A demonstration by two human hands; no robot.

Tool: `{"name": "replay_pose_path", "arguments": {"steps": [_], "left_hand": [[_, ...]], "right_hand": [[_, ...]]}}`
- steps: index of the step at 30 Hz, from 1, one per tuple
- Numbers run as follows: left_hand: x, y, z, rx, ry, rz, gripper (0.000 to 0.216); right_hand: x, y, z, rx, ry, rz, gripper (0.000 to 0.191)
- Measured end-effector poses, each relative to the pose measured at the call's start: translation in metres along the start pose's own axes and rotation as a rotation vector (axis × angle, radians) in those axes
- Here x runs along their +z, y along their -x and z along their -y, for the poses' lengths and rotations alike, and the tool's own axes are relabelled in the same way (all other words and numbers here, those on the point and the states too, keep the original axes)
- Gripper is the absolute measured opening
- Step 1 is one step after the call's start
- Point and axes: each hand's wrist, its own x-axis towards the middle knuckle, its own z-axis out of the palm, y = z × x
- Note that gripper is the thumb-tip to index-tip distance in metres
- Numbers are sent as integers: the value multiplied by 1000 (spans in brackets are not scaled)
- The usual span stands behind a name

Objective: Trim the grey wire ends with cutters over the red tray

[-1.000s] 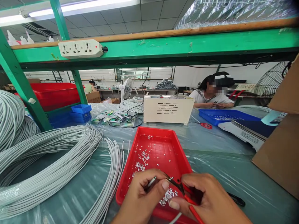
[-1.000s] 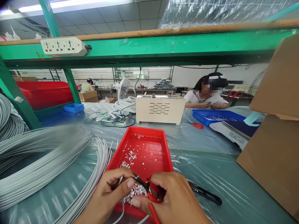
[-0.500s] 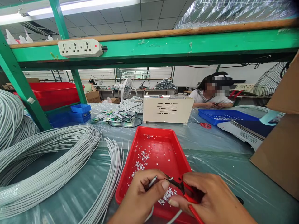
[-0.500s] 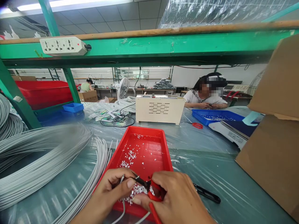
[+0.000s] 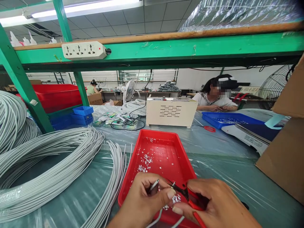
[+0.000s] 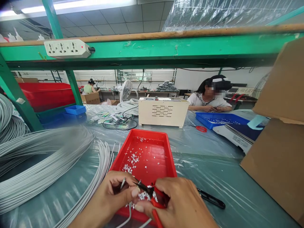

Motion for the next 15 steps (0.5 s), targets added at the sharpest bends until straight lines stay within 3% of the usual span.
{"name": "replay_pose_path", "arguments": {"steps": [8, 10, 15], "left_hand": [[-2, 3, 10, 140, -315, -166, 13], [-3, 4, 7, 258, -461, -139, 11], [-6, 8, 8, 721, -852, -134, 13]], "right_hand": [[-3, 1, 3, 44, 36, 92, 48], [-3, 2, 4, 27, 52, 57, 47], [3, 5, 4, -17, 55, -14, 45]]}}
